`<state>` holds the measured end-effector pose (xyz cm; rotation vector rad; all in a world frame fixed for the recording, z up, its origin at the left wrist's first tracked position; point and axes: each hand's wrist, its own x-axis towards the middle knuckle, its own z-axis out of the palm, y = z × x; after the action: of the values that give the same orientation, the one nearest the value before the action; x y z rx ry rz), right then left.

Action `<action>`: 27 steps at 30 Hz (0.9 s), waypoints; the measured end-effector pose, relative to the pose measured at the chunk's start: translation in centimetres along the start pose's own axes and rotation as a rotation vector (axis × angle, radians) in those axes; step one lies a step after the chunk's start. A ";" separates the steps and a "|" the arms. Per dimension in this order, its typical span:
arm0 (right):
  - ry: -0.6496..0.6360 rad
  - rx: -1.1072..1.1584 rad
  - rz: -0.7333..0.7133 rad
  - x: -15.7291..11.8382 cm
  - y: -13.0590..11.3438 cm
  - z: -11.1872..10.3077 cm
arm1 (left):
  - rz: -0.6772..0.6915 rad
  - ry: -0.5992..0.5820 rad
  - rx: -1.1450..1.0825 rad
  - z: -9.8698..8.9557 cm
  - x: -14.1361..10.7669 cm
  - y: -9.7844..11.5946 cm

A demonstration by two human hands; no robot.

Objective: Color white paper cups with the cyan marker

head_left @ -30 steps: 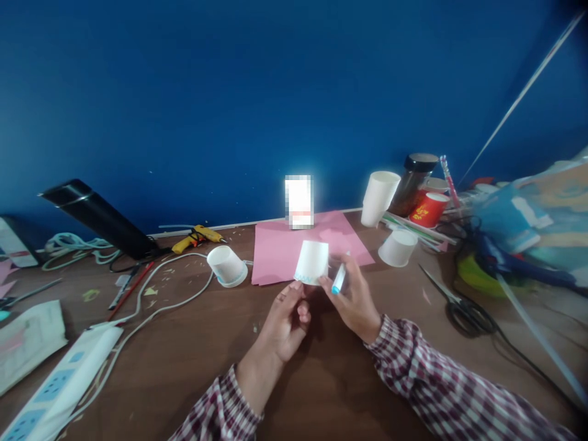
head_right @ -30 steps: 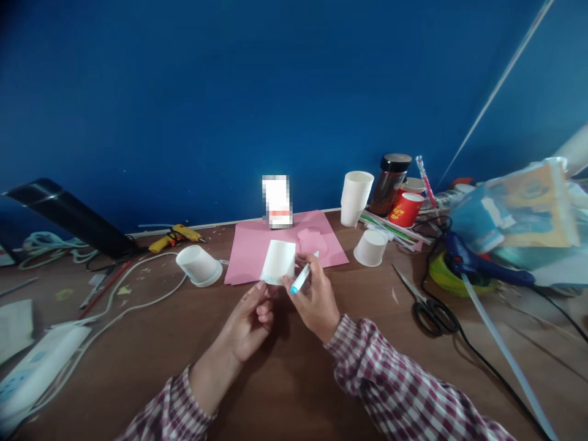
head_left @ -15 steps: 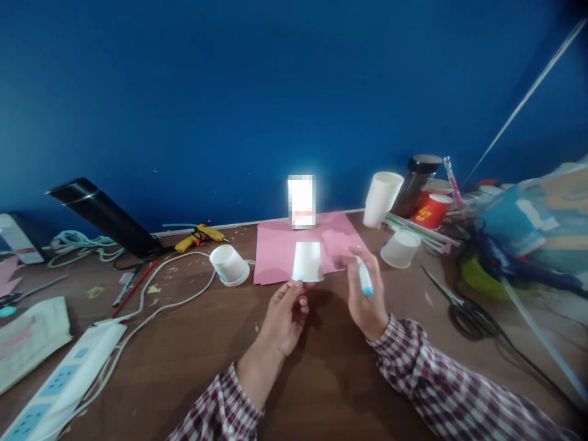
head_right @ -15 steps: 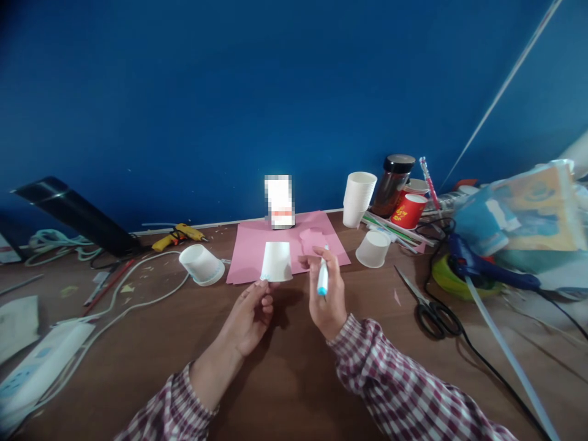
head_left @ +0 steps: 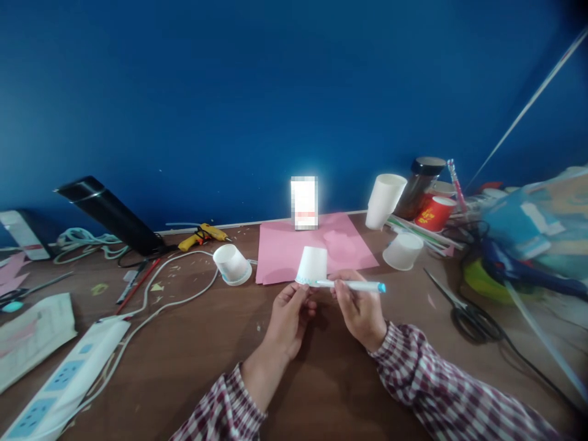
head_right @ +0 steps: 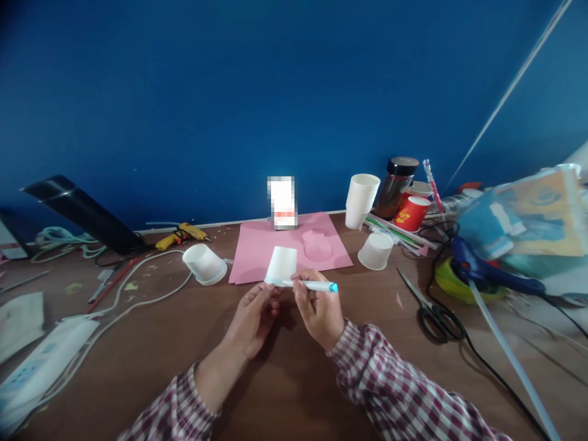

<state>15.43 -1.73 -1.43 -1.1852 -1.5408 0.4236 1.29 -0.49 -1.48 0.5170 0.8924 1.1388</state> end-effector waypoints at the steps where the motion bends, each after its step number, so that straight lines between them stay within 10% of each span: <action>1: -0.003 -0.009 -0.007 0.0 0.0 0.0 | -0.002 0.002 0.001 0.0 0.0 0.1; 27: -0.037 -0.104 -0.022 0.5 -0.5 -0.1 | -0.005 0.007 0.018 -0.1 0.1 -0.3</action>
<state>15.34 -1.53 -0.73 -1.2452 -1.6226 0.3568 1.37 -0.53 -1.76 0.5260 0.9103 1.1297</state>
